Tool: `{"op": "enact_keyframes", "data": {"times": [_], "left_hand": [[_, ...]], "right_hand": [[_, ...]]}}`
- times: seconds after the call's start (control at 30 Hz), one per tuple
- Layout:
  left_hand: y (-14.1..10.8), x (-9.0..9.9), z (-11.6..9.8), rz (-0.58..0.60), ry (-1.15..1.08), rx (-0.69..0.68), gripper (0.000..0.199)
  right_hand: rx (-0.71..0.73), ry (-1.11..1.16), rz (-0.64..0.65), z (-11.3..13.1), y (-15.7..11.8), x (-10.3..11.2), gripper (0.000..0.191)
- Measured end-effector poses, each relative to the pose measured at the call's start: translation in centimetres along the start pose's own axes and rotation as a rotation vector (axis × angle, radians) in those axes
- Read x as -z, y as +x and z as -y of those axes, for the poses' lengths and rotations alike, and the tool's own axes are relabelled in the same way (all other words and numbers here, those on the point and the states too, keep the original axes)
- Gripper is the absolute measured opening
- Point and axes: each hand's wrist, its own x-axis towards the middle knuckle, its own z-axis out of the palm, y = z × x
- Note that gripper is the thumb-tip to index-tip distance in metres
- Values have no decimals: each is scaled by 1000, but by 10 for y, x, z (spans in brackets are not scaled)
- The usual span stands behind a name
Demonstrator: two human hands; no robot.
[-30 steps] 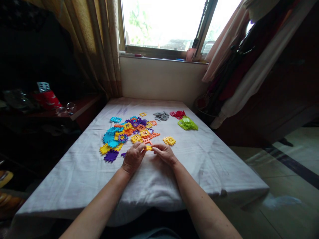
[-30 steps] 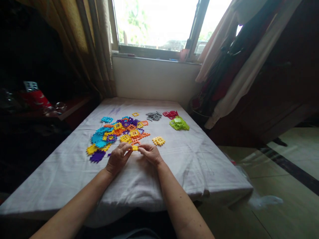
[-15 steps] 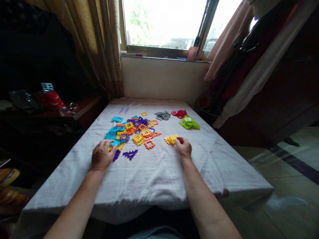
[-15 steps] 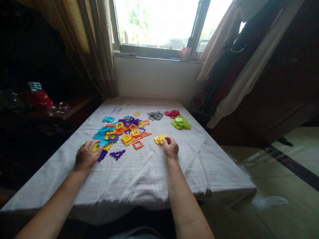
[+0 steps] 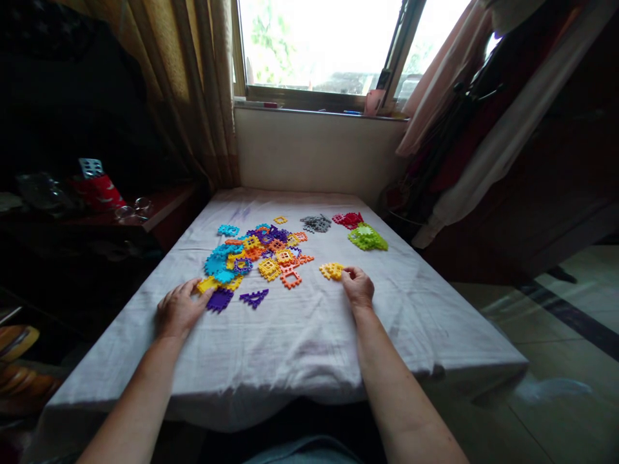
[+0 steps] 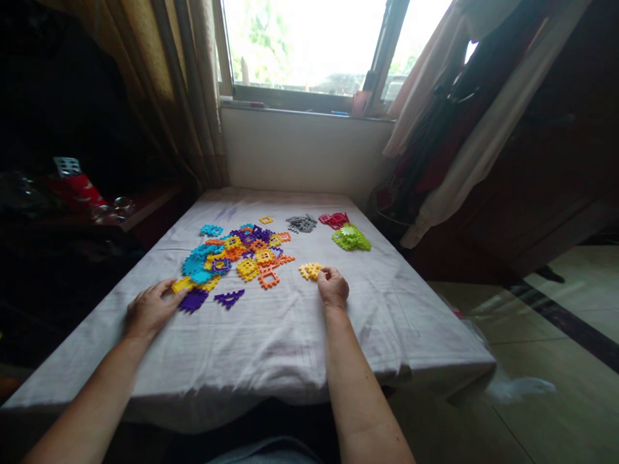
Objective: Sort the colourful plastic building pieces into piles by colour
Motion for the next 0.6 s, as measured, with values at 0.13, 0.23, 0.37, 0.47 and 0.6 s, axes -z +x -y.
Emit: {"op": "enact_keyframes", "data": {"times": [0.13,0.23,0.37,0.47,0.6], "left_hand": [[1,-4,10,-120,-172,-14,49],[0,-4,7,-196,-291,-66,52],[-6,-7,-16,-199,-364,-192,51],[-13,-13,-41,-160,-372,-321,48],[-24,-24,-76,-103,-390,-507,44]], "right_hand": [[-8,18,-13,2,-1,1,26],[6,33,-32,3,-2,0,26],[64,38,-8,7,-8,-2,29],[199,72,59,16,-18,-5,28],[460,163,212,28,-35,-12,25]]}}
